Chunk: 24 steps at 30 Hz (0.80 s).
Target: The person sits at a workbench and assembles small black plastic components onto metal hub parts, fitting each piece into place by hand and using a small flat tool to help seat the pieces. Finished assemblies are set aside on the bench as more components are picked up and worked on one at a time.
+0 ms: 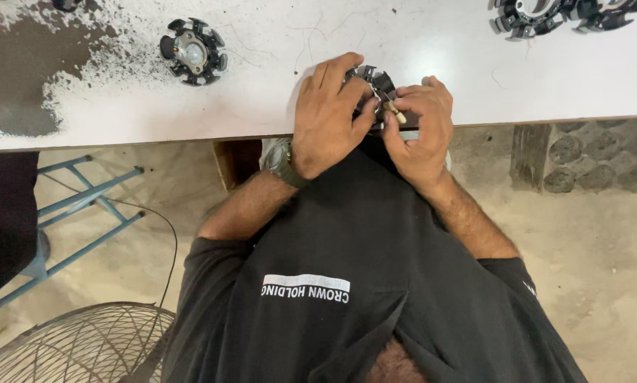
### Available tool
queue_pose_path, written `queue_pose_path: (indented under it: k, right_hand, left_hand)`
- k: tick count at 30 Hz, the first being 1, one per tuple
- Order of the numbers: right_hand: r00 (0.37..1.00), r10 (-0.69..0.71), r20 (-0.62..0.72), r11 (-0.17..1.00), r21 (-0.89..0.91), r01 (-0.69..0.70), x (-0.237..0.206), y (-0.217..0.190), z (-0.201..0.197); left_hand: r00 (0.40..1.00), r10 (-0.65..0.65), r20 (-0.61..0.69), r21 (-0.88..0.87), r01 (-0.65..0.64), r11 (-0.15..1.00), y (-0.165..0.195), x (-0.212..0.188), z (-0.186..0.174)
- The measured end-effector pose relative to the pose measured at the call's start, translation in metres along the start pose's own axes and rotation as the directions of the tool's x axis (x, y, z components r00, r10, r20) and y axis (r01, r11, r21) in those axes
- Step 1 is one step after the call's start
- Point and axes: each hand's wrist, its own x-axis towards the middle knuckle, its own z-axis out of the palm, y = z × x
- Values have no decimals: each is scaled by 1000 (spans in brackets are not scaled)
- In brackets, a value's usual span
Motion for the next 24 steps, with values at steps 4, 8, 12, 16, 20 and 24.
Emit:
queue_pose_path:
  k: [4,8,12,16,20,24]
  right_hand:
    - [998,-62,-4,992,-107,61,3,-2,1]
    - [996,-88,18,986,-140,90,7,-3,0]
    - [993,-108,41,981,-157,113,13,-4,0]
    - [994,-62,88,986,-149,74,17,-8,-6]
    - [992,-24,127,991,-125,40,22,-9,-9]
    - [991,-24,129,991,-124,41,23,-8,-10]
  left_hand:
    - [998,3,-55,-29,-5,1000,-3,-2,4]
    - [995,24,-96,-76,-32,997,-8,-2,4]
    - [996,37,-76,-75,-43,996,-12,-2,2]
    - [1000,11,-16,-71,-12,997,-12,-4,3]
    - [997,24,-75,-82,-30,996,-12,-2,12]
    - [996,-1,-94,-49,-3,999,-14,0,21]
